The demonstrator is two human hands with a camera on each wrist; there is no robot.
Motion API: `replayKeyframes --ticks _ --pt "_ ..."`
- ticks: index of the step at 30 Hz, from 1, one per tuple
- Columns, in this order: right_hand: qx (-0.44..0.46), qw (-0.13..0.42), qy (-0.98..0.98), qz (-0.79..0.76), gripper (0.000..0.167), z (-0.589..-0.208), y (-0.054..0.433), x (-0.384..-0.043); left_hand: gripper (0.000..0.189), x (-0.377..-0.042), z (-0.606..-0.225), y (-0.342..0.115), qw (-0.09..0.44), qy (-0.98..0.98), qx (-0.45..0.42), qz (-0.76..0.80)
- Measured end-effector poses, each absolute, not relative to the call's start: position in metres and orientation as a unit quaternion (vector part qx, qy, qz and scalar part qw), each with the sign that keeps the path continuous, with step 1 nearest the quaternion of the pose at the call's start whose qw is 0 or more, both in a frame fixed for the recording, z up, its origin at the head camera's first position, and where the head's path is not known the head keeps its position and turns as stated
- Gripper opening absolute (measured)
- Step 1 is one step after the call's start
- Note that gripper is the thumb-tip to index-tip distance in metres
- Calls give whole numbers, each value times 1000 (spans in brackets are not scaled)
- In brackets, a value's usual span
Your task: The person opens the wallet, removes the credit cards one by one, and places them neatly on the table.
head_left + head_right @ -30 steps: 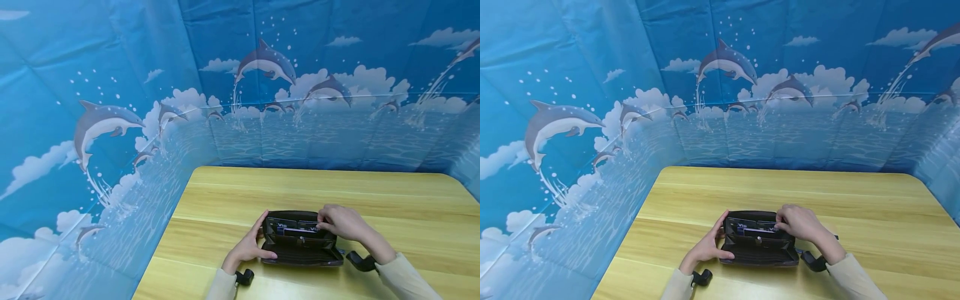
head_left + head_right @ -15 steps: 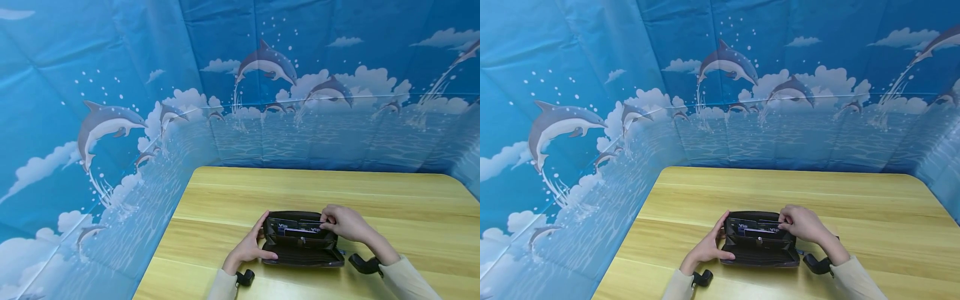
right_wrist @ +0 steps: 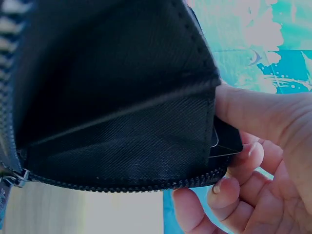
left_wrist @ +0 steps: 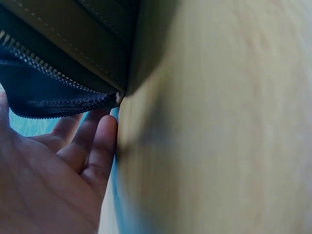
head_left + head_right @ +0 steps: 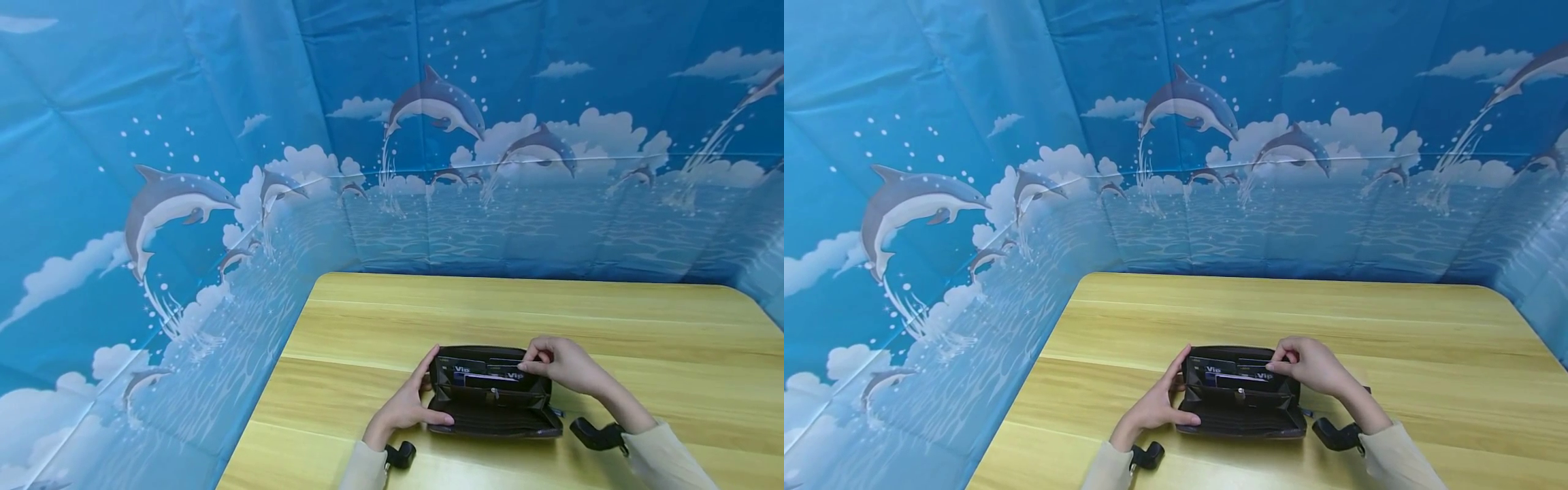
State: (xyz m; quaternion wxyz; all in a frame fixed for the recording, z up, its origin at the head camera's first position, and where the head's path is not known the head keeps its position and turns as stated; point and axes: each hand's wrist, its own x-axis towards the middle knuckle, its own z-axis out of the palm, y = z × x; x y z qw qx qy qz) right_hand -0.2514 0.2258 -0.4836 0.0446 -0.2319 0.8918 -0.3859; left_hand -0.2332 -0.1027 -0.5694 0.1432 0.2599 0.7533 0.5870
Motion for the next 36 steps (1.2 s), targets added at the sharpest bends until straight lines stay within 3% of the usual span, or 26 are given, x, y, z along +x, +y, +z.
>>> replayKeyframes --ticks 8,25,36 --pt "-211 33 882 -420 19 -489 226 -249 115 -233 -570 -103 139 754 261 586" --pt "-218 -70 860 -455 6 -510 225 -243 116 -234 -572 -102 140 756 260 584" --pt "-204 -112 874 -425 15 -513 228 -239 116 -234 -571 -101 146 751 260 590"
